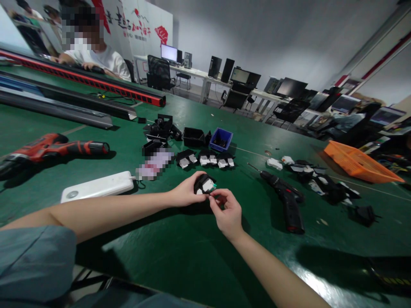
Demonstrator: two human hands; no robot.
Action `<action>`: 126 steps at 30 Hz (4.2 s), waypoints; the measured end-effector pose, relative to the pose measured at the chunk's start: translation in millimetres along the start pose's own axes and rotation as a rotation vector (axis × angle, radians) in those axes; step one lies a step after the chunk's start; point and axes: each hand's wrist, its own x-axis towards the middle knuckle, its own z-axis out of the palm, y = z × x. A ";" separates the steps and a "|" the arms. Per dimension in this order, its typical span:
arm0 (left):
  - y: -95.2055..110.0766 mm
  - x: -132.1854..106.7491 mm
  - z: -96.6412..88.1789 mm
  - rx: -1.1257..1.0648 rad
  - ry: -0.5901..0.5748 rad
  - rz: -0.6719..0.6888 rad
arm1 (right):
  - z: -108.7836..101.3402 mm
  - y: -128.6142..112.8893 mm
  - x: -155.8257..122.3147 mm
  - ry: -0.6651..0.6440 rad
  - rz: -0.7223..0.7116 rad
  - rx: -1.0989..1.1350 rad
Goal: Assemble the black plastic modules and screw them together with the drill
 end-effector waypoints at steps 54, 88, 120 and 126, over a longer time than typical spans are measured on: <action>-0.6 -0.2 0.7 -0.026 0.160 -0.006 | -3.3 7.7 -2.4 -0.426 -0.005 -0.258; 0.4 0.1 -0.6 -0.027 0.127 -0.025 | -113.1 94.3 66.7 -0.019 0.241 -0.869; -0.1 1.7 1.4 0.032 0.121 0.028 | 1.1 -11.8 3.8 -0.042 -0.006 0.145; -1.2 1.3 2.1 0.019 0.123 0.024 | 1.8 -11.6 4.0 -0.058 -0.004 0.170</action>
